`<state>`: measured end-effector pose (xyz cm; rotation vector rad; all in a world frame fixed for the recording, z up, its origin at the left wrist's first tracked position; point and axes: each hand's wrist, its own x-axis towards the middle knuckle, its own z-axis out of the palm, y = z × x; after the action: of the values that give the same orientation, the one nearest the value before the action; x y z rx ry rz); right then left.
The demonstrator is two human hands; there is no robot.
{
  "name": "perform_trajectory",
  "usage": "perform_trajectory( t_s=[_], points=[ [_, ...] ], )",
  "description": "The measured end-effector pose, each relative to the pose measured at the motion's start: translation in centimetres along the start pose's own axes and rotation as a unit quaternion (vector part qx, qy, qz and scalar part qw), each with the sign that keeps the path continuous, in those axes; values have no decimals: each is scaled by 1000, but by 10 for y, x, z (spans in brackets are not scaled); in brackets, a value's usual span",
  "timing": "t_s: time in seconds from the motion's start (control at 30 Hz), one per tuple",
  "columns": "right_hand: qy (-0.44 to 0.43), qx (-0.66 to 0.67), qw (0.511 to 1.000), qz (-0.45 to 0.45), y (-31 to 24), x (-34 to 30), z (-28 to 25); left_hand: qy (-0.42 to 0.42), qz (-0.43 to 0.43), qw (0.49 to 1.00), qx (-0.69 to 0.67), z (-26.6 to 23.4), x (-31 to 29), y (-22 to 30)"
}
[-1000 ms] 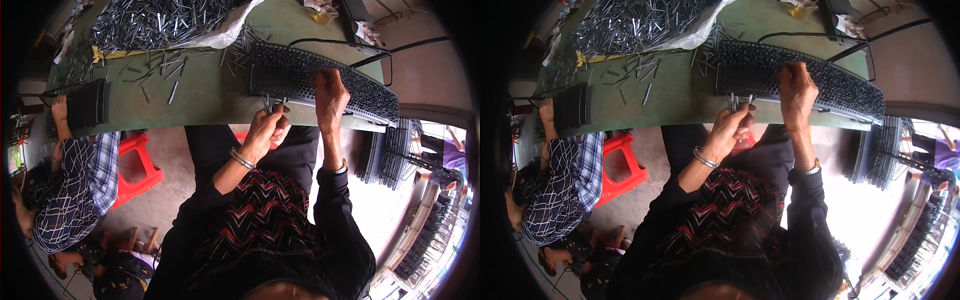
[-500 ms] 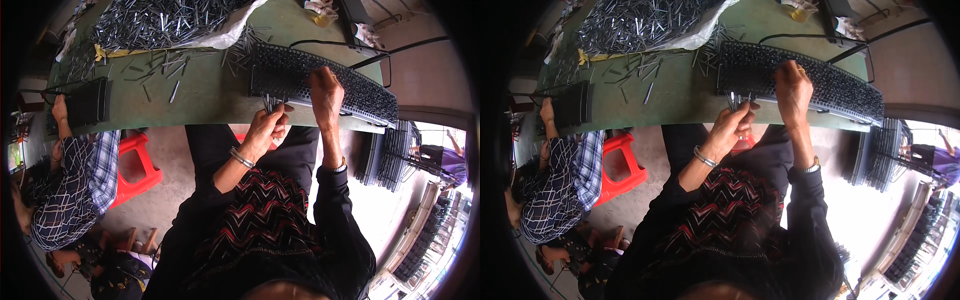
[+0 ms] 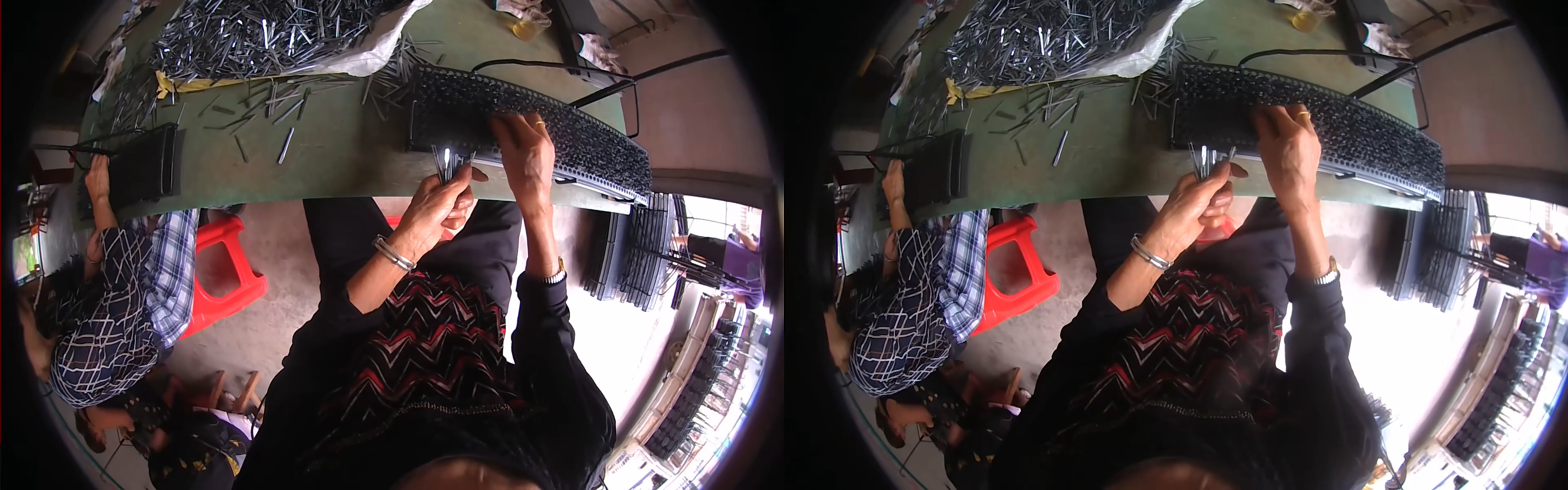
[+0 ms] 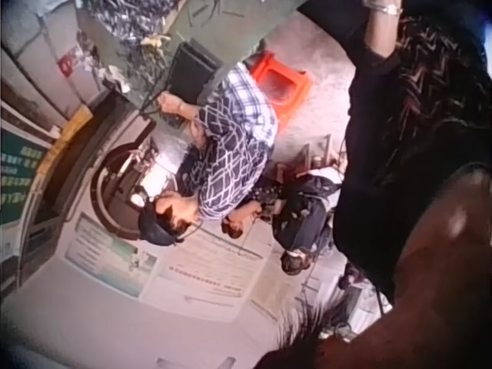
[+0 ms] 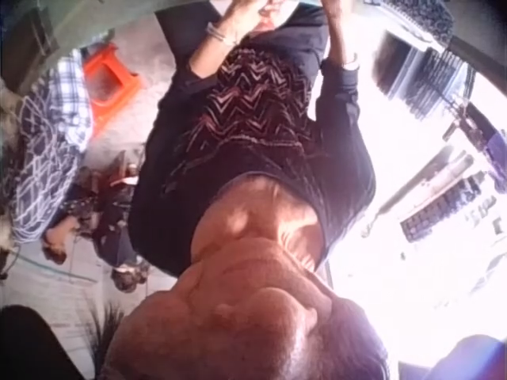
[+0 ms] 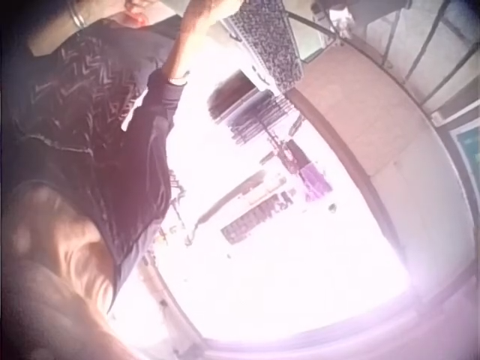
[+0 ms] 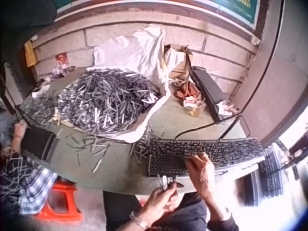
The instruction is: Assembling metal components by inserting small rods into a perforated base plate.
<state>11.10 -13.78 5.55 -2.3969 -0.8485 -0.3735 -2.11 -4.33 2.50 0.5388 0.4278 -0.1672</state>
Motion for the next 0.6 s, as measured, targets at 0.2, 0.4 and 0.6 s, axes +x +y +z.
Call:
perform_trajectory(
  t_s=[0.2,0.4,0.6],
  points=[
    [-270,308,902,135,-4,-13,-30,4,0,999,37,3,4,1],
    [-19,230,963,141,-3,-11,-27,83,52,987,123,6,8,0],
    [73,154,983,74,8,-2,-8,15,-4,996,91,6,8,8]
  ],
)
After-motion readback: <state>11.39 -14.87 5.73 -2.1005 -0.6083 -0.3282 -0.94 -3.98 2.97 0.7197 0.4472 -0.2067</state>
